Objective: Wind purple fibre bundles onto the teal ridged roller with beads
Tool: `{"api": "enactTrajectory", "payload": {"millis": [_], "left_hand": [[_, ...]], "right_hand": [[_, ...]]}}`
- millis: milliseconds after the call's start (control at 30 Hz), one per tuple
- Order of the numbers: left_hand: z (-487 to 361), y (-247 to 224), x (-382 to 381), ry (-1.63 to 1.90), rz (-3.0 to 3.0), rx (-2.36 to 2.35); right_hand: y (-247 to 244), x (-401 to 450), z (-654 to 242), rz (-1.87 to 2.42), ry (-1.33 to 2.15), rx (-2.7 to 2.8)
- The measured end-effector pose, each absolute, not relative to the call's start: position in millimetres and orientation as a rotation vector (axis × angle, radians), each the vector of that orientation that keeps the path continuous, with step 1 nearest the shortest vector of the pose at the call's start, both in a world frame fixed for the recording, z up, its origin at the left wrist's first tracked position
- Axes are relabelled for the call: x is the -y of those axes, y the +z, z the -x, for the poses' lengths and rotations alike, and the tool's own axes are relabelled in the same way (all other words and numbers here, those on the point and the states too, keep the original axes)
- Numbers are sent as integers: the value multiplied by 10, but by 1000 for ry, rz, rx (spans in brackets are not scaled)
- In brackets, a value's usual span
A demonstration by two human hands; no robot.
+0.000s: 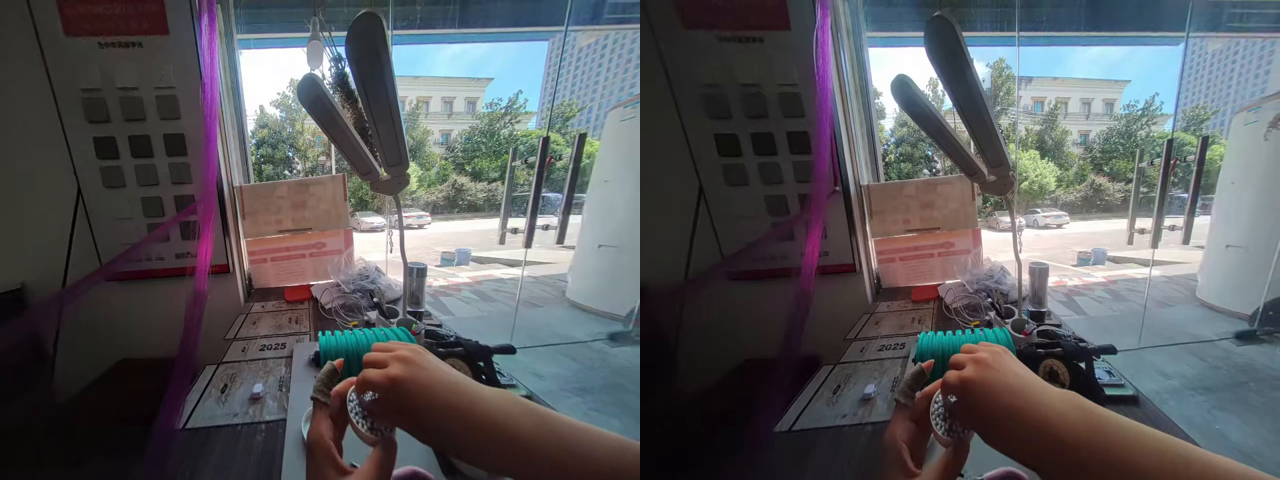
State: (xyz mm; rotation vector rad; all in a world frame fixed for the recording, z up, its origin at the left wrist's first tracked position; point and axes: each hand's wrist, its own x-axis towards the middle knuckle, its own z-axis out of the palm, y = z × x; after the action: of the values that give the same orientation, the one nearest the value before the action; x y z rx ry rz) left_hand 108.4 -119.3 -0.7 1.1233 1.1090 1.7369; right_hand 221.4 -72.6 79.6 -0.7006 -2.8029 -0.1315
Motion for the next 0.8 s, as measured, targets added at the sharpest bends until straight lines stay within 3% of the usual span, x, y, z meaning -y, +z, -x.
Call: {"api": "enactTrajectory", "payload": {"millis": [333, 567, 800], "left_hand": [[-1072, 20, 1209, 1743, -1117, -1089], [-1028, -14, 1202, 1773, -1081, -1114], [-1030, 24, 1204, 1764, -1065, -1088]], "right_hand": [[804, 674, -2247, 703, -174, 2761], [1077, 314, -2579, 1093, 376, 2401], [908, 98, -2688, 1065, 905, 2196]]}}
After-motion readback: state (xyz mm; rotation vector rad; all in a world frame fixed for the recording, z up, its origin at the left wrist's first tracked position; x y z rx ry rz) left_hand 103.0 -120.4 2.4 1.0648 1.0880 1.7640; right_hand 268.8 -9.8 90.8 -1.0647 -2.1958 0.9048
